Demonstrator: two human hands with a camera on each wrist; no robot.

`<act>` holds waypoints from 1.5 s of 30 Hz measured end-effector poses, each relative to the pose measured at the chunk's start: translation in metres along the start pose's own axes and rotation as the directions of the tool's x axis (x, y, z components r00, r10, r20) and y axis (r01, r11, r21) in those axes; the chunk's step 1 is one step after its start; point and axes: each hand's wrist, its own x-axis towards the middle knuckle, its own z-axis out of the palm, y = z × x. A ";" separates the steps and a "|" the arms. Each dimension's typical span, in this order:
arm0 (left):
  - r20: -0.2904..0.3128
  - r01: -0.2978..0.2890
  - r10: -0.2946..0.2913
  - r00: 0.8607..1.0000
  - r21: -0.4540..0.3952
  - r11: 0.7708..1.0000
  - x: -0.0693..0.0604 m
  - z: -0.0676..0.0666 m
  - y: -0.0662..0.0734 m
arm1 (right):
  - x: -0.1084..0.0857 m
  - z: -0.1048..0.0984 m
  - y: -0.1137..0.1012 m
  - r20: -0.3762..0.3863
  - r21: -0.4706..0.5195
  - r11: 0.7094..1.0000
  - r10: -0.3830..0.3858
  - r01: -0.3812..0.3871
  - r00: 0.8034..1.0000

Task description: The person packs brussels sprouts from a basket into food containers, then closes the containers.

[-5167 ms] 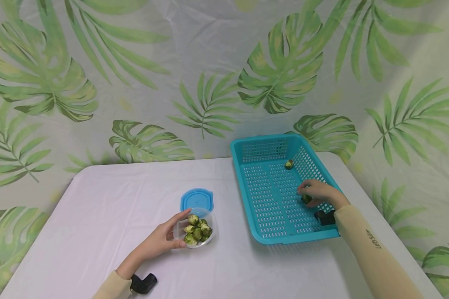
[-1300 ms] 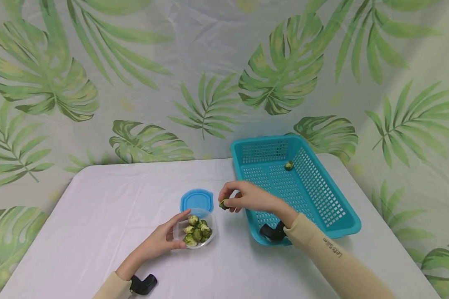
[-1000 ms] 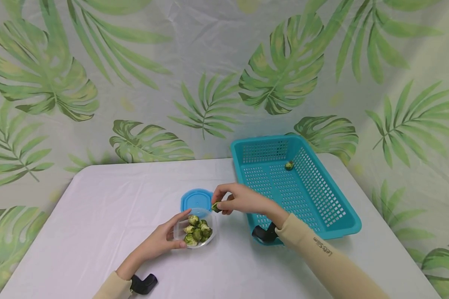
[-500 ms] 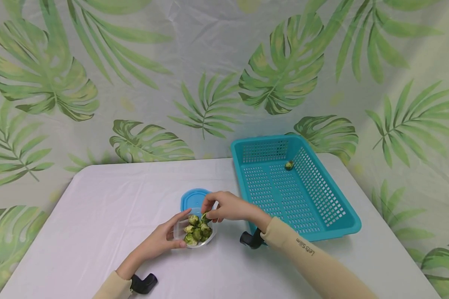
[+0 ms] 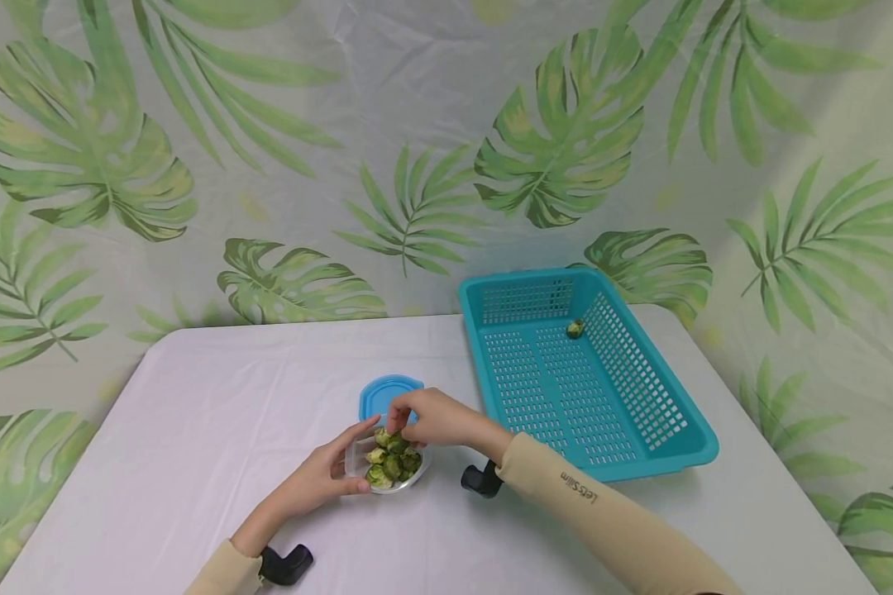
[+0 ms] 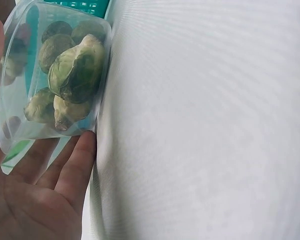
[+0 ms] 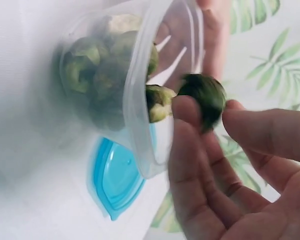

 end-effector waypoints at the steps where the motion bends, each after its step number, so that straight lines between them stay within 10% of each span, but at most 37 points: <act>1: 0.001 0.000 0.000 1.000 0.000 1.000 0.000 0.000 0.000 | 0.001 0.001 0.000 -0.003 -0.005 1.000 -0.001 0.001 1.000; 45: -0.003 -0.015 0.015 1.000 -0.015 1.000 0.000 0.001 0.000 | -0.038 -0.066 0.013 -0.147 0.185 0.983 0.024 0.003 0.989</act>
